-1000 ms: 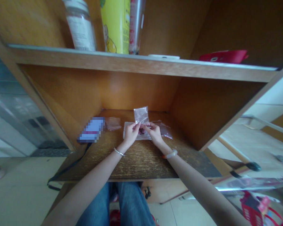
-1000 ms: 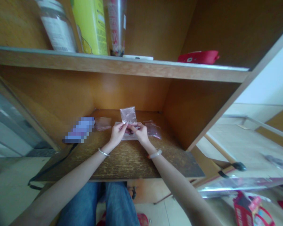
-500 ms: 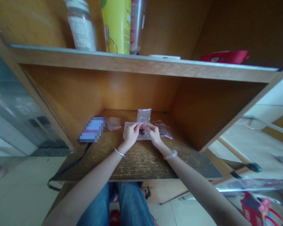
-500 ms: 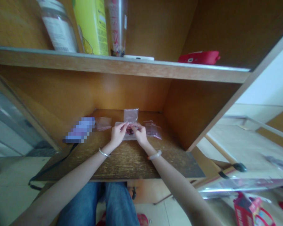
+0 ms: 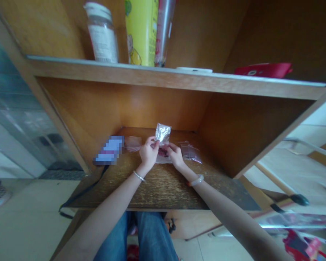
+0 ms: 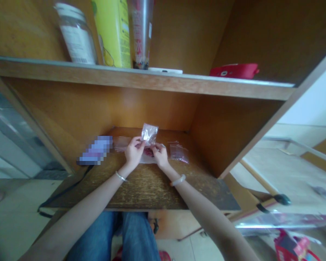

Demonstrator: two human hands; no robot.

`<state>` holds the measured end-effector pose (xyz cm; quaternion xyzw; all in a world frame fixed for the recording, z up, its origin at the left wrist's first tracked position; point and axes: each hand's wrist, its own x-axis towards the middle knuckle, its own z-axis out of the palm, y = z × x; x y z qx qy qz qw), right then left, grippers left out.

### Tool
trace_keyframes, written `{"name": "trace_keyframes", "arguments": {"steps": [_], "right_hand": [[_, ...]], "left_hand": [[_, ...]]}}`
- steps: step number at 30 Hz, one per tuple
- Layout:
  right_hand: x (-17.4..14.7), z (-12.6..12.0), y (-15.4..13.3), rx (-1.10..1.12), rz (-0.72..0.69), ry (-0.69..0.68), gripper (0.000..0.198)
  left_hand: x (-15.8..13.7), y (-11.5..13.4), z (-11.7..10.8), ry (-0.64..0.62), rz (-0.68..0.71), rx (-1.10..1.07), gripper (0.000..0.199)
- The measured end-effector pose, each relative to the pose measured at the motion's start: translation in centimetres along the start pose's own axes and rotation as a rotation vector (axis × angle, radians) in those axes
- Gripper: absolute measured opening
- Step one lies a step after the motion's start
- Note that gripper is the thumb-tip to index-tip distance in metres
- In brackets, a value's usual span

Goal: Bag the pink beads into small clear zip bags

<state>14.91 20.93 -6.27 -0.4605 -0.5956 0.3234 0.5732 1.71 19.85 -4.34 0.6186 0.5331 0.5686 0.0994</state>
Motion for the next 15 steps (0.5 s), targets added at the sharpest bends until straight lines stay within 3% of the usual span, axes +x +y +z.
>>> {"name": "trace_keyframes", "arguments": {"steps": [5, 8, 11, 15], "right_hand": [[1.7, 1.6, -0.4, -0.032, -0.056, 0.044, 0.025], [2.9, 3.3, -0.9, -0.104, -0.075, -0.005, 0.023], [3.8, 5.1, -1.5, -0.280, -0.140, -0.128, 0.024], [4.6, 7.2, -1.9, -0.513, -0.223, -0.392, 0.033]], "left_hand": [[1.0, -0.3, -0.8, 0.143, -0.060, 0.157, 0.029], [1.8, -1.0, -1.4, 0.220, -0.139, 0.256, 0.033], [2.7, -2.1, -2.2, 0.240, -0.276, 0.343, 0.036], [3.4, -3.5, -3.1, 0.134, -0.374, 0.494, 0.039]]}}
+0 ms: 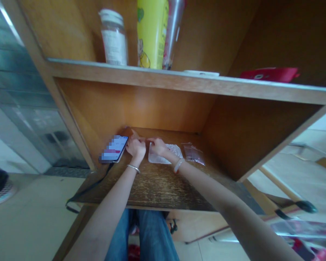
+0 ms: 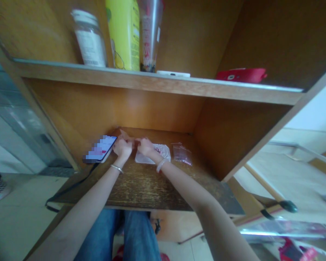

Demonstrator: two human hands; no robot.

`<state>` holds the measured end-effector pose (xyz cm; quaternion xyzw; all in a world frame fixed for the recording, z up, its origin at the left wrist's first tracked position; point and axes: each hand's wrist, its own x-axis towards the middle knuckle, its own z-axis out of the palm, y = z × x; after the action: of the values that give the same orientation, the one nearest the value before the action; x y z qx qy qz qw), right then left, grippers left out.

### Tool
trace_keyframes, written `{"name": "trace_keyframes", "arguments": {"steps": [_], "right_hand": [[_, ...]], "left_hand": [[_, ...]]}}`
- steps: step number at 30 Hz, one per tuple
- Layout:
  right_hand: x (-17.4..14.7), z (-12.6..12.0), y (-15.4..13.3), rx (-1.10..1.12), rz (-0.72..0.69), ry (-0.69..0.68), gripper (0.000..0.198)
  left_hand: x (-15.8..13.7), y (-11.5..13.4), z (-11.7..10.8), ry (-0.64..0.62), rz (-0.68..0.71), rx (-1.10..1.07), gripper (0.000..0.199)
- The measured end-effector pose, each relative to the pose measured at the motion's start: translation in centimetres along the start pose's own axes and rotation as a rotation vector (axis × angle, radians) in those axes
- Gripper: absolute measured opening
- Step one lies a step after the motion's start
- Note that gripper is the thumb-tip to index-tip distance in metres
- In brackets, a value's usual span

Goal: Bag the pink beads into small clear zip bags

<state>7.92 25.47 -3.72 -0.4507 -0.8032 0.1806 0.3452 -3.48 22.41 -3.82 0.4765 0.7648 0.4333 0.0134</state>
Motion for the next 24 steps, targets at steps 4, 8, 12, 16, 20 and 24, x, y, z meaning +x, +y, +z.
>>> {"name": "trace_keyframes", "arguments": {"steps": [4, 8, 12, 16, 20, 24], "right_hand": [[1.0, 1.4, -0.2, -0.063, -0.016, -0.193, 0.027], [1.3, 2.6, -0.1, -0.127, 0.002, -0.256, 0.018], [1.0, 2.2, -0.6, -0.171, -0.045, -0.264, 0.021], [0.4, -0.3, -0.9, -0.171, -0.079, -0.229, 0.035], [-1.0, -4.8, 0.8, -0.284, 0.153, -0.151, 0.020], [-3.4, -10.8, 4.6, -0.304, 0.303, -0.036, 0.016]], "left_hand": [[0.3, -0.7, 0.1, -0.001, 0.117, 0.143, 0.057], [0.4, -0.9, 0.5, -0.031, 0.242, 0.253, 0.038], [0.8, -1.2, 1.0, -0.166, 0.283, 0.345, 0.033], [1.0, -1.4, 1.1, -0.188, 0.300, 0.406, 0.025], [0.5, -1.0, 0.7, -0.127, 0.358, 0.335, 0.033], [-0.6, 0.0, 0.4, -0.063, 0.505, 0.259, 0.040]]}}
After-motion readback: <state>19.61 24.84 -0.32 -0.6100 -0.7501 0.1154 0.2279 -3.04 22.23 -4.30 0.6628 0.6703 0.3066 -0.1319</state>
